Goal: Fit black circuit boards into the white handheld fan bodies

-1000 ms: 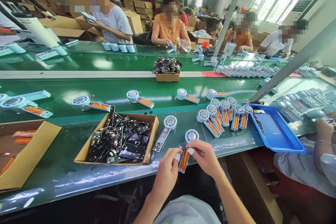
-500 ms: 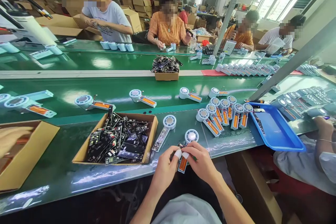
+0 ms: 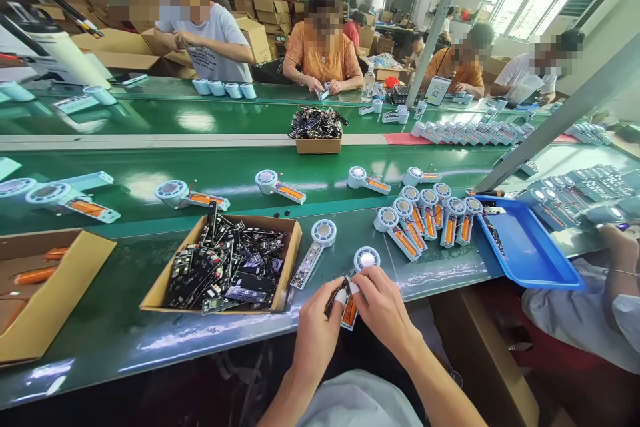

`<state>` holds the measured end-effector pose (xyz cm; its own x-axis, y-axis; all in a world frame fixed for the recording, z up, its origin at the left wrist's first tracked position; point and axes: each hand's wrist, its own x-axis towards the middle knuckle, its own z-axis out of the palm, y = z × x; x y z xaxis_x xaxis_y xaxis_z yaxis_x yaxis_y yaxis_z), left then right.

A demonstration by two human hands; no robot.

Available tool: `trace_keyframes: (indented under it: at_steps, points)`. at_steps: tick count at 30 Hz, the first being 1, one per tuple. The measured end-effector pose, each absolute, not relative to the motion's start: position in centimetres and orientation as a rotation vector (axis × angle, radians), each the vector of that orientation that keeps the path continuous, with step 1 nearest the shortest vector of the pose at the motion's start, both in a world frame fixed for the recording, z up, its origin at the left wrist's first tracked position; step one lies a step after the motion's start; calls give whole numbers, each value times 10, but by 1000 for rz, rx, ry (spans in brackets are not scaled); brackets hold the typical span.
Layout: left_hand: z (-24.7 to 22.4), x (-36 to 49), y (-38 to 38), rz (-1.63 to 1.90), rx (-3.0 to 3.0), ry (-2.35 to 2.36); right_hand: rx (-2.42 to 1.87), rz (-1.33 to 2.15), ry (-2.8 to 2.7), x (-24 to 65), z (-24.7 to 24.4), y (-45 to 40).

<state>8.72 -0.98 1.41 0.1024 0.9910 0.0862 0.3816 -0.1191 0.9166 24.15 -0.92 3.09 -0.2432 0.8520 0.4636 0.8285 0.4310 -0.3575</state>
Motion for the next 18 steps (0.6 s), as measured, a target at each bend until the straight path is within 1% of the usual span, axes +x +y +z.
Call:
trace_keyframes:
  at_steps: [3, 7, 15, 18]
  points:
    - [12, 87, -11, 1089, 1683, 1369, -1415, -8, -2172, 242, 37, -10]
    - [10, 87, -11, 1054, 1628, 1391, -1435, 30, -2208, 245, 42, -10]
    - [15, 87, -11, 1145, 1772, 1304, -1472, -122, -2345, 244, 47, -6]
    - [16, 85, -8, 1095, 1673, 1274, -1455, -83, -2310, 245, 44, -4]
